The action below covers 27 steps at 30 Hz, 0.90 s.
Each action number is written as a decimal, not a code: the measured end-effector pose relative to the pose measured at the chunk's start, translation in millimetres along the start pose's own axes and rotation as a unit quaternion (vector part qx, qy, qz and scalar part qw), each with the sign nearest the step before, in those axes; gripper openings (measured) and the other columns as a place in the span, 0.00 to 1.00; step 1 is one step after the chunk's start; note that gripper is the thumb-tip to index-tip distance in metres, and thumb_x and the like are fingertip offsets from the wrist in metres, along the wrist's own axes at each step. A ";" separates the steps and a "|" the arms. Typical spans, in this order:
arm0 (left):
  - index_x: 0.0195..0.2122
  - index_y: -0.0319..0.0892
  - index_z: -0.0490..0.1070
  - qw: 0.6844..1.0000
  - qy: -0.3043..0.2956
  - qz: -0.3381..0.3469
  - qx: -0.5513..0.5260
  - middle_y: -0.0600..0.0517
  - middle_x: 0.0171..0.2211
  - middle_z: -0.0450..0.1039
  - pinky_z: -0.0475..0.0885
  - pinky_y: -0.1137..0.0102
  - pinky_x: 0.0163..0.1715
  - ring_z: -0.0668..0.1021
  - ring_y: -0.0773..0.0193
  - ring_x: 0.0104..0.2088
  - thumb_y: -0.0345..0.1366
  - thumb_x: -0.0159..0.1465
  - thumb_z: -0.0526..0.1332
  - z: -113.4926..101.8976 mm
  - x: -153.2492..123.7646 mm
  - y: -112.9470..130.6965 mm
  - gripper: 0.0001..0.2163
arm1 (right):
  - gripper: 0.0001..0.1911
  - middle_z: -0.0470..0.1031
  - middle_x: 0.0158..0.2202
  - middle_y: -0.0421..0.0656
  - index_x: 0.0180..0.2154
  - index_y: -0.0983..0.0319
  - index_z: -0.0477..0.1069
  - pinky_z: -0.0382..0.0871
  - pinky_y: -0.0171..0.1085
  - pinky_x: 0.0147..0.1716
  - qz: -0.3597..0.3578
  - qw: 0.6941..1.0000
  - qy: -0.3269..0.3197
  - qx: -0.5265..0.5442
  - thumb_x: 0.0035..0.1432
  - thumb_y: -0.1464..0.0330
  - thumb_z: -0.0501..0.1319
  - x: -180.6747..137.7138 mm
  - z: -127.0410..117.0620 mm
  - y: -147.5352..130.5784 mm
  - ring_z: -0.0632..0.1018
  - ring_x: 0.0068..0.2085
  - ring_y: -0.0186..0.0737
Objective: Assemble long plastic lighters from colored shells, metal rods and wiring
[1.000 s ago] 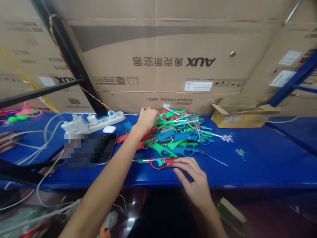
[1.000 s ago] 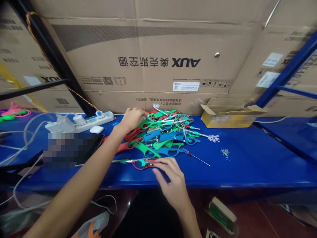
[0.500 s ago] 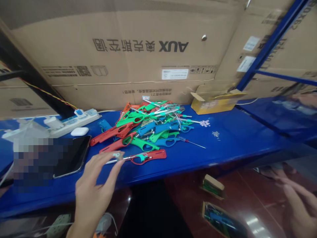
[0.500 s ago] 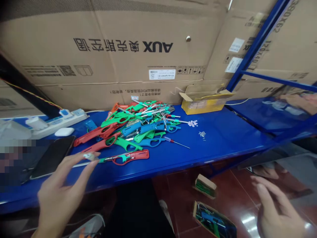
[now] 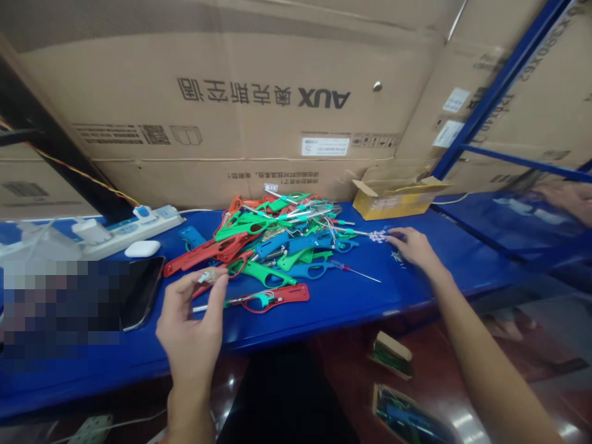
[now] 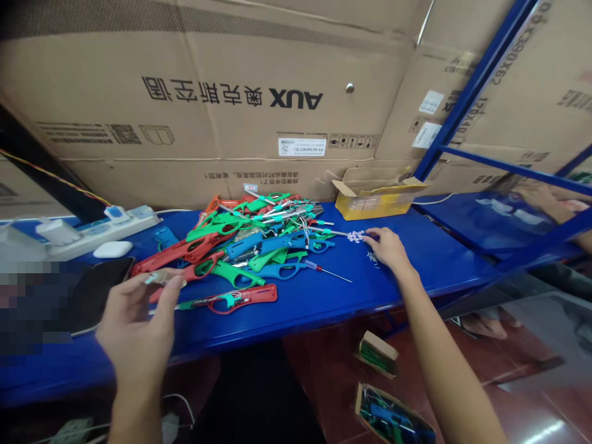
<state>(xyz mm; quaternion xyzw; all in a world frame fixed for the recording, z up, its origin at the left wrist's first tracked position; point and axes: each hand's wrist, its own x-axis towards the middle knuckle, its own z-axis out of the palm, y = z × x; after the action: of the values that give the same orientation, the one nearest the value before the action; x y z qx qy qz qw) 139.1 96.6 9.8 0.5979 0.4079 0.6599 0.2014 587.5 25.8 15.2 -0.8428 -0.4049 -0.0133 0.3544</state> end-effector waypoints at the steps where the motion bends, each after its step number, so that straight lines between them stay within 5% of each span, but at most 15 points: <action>1: 0.45 0.42 0.74 1.000 0.009 0.000 0.002 0.51 0.39 0.81 0.78 0.61 0.49 0.84 0.58 0.41 0.39 0.63 0.71 1.6 -2.3 -1.9 0.12 | 0.05 0.82 0.35 0.47 0.33 0.62 0.82 0.72 0.43 0.44 0.013 1.000 -0.016 -0.015 0.52 0.68 0.69 6.2 1.4 1.8 0.80 0.36 0.43; 7: 0.44 0.43 0.75 0.997 0.073 -0.024 0.022 0.52 0.36 0.79 0.79 0.61 0.46 0.82 0.59 0.36 0.40 0.61 0.72 2.0 -11.3 -7.2 0.13 | 0.07 0.83 0.30 0.43 0.31 0.62 0.81 0.73 0.40 0.37 0.058 0.994 -0.072 -0.052 0.51 0.64 0.72 14.6 -2.6 12.9 0.80 0.32 0.41; 17: 0.44 0.44 0.76 0.999 -0.026 0.023 0.041 0.53 0.39 0.81 0.76 0.65 0.45 0.82 0.62 0.39 0.35 0.64 0.70 -2.6 -25.6 -8.4 0.08 | 0.04 0.82 0.27 0.48 0.23 0.59 0.79 0.71 0.42 0.36 0.058 0.998 -0.017 -0.009 0.46 0.66 0.68 5.4 -2.4 -11.0 0.82 0.36 0.52; 24: 0.42 0.46 0.72 0.988 -0.155 0.008 0.001 0.53 0.43 0.81 0.75 0.65 0.50 0.82 0.61 0.45 0.32 0.67 0.67 -2.4 -23.7 2.9 0.05 | 0.15 0.82 0.34 0.47 0.38 0.62 0.79 0.72 0.37 0.30 -0.011 0.987 -0.003 0.161 0.60 0.57 0.62 -90.5 15.6 -87.8 0.79 0.30 0.41; 27: 0.41 0.47 0.72 0.980 -0.199 0.006 -0.030 0.53 0.43 0.81 0.76 0.64 0.51 0.82 0.61 0.46 0.30 0.68 0.66 -3.4 -22.9 2.7 0.05 | 0.14 0.79 0.31 0.44 0.37 0.61 0.76 0.67 0.32 0.23 -0.043 0.937 -0.042 0.343 0.59 0.56 0.67 -142.9 40.0 -139.6 0.74 0.26 0.35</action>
<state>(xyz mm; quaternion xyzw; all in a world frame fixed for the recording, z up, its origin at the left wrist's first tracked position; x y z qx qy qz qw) 141.1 76.7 -2.3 0.7131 0.3363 0.5411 0.2926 384.4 12.7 23.0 -0.6515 -0.4351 0.1469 0.6038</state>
